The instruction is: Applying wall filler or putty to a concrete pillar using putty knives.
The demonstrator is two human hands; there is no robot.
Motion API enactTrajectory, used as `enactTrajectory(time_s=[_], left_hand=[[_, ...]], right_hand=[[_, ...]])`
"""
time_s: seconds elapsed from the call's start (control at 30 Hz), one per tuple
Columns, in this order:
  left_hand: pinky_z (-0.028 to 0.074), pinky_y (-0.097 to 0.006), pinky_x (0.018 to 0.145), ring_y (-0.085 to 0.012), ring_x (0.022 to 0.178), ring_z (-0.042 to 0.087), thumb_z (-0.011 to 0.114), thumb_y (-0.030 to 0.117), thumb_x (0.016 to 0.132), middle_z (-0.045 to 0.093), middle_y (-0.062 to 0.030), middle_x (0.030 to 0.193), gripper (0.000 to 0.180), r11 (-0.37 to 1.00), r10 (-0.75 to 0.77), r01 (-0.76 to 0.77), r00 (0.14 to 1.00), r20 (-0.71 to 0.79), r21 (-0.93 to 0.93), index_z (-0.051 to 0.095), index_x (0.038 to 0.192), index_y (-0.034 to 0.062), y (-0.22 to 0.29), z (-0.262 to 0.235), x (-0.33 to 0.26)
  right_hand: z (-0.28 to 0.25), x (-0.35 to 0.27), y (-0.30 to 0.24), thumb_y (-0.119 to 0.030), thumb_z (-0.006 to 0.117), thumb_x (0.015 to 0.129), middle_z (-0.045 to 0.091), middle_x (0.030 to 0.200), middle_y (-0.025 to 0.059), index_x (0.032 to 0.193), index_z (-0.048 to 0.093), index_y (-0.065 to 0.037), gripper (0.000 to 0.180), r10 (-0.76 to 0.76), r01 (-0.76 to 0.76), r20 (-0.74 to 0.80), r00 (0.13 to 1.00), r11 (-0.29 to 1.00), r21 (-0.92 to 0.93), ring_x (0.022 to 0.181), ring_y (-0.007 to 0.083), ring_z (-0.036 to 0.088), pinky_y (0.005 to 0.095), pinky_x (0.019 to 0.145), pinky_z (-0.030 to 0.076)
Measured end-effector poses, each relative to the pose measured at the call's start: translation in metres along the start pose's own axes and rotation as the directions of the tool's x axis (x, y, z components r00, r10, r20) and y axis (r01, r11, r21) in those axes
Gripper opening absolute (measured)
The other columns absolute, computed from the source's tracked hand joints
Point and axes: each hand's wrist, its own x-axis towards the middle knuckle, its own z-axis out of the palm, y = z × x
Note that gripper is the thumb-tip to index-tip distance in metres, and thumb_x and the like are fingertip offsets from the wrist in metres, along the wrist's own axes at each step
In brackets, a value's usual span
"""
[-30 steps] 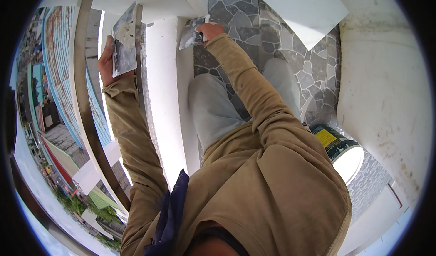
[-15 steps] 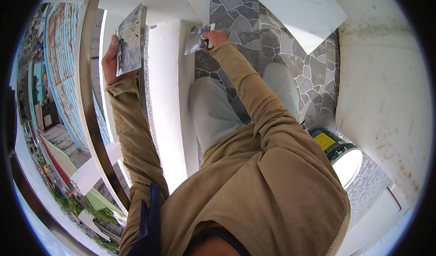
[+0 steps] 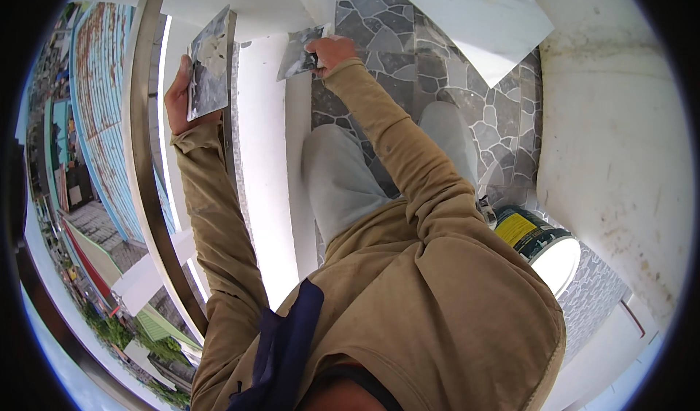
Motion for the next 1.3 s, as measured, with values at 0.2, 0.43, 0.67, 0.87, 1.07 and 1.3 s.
enactTrajectory(time_s=[0.2, 0.43, 0.67, 0.87, 1.07, 1.3], left_hand=[[0.051, -0.039, 0.086, -0.0286, 0.097, 0.061, 0.037, 0.022, 0.095, 0.056, -0.0204, 0.112, 0.038, 1.000, 0.003, -0.004, 1.000, -0.026, -0.022, 0.044, 0.117, -0.0073, 0.001, 0.004, -0.004], [0.050, -0.035, 0.084, -0.0262, 0.093, 0.061, 0.042, 0.020, 0.094, 0.059, -0.0200, 0.106, 0.036, 0.999, 0.032, -0.033, 0.998, -0.044, -0.007, 0.048, 0.112, -0.0109, 0.000, 0.013, -0.001], [0.049, -0.035, 0.086, -0.0261, 0.095, 0.061, 0.043, 0.020, 0.094, 0.059, -0.0201, 0.107, 0.036, 0.997, 0.068, -0.065, 0.991, -0.114, 0.030, 0.048, 0.111, -0.0113, -0.001, 0.011, -0.003], [0.049, -0.038, 0.088, -0.0282, 0.099, 0.060, 0.040, 0.020, 0.095, 0.056, -0.0208, 0.111, 0.036, 0.998, 0.064, -0.064, 0.994, -0.086, 0.008, 0.045, 0.115, -0.0088, -0.002, 0.012, -0.001], [0.050, -0.035, 0.083, -0.0261, 0.092, 0.062, 0.044, 0.020, 0.094, 0.059, -0.0207, 0.106, 0.036, 0.997, 0.076, -0.071, 0.986, -0.147, 0.043, 0.048, 0.110, -0.0119, -0.002, 0.017, -0.004], [0.050, -0.037, 0.085, -0.0265, 0.095, 0.061, 0.042, 0.019, 0.094, 0.058, -0.0194, 0.108, 0.035, 0.996, 0.081, -0.077, 0.990, -0.118, 0.040, 0.047, 0.114, -0.0089, -0.002, 0.004, 0.003]], right_hand=[[0.009, -0.024, -0.001, -0.004, 0.062, 0.071, 0.055, 0.086, 0.0101, 0.093, 0.054, 0.003, 0.024, -0.073, 0.070, 0.073, 0.995, 0.997, 0.043, 0.076, 0.0241, 0.058, 0.0425, 0.061, 0.050], [-0.026, 0.001, 0.011, -0.007, 0.063, 0.074, 0.059, 0.083, 0.0099, 0.093, 0.058, -0.001, 0.021, 0.052, -0.052, -0.007, 0.999, 0.998, 0.040, 0.069, 0.0219, 0.060, 0.0368, 0.053, 0.049], [-0.014, -0.010, -0.007, -0.009, 0.064, 0.074, 0.059, 0.083, 0.0095, 0.093, 0.058, 0.000, 0.022, -0.018, 0.017, -0.027, 0.999, 0.999, -0.038, 0.069, 0.0212, 0.059, 0.0349, 0.054, 0.047], [0.011, -0.038, -0.022, -0.007, 0.062, 0.073, 0.054, 0.085, 0.0086, 0.093, 0.055, 0.002, 0.023, -0.132, 0.130, 0.050, 0.990, 0.990, 0.052, 0.078, 0.0223, 0.057, 0.0421, 0.062, 0.049], [0.023, -0.060, -0.024, -0.006, 0.061, 0.073, 0.055, 0.082, 0.0084, 0.093, 0.055, 0.002, 0.023, -0.132, 0.127, 0.062, 0.989, 0.988, 0.087, 0.072, 0.0221, 0.058, 0.0408, 0.061, 0.051], [-0.011, -0.026, -0.013, -0.006, 0.060, 0.073, 0.056, 0.081, 0.0085, 0.094, 0.055, 0.001, 0.022, 0.004, -0.004, 0.003, 1.000, 0.999, 0.034, 0.069, 0.0214, 0.058, 0.0379, 0.058, 0.050]])
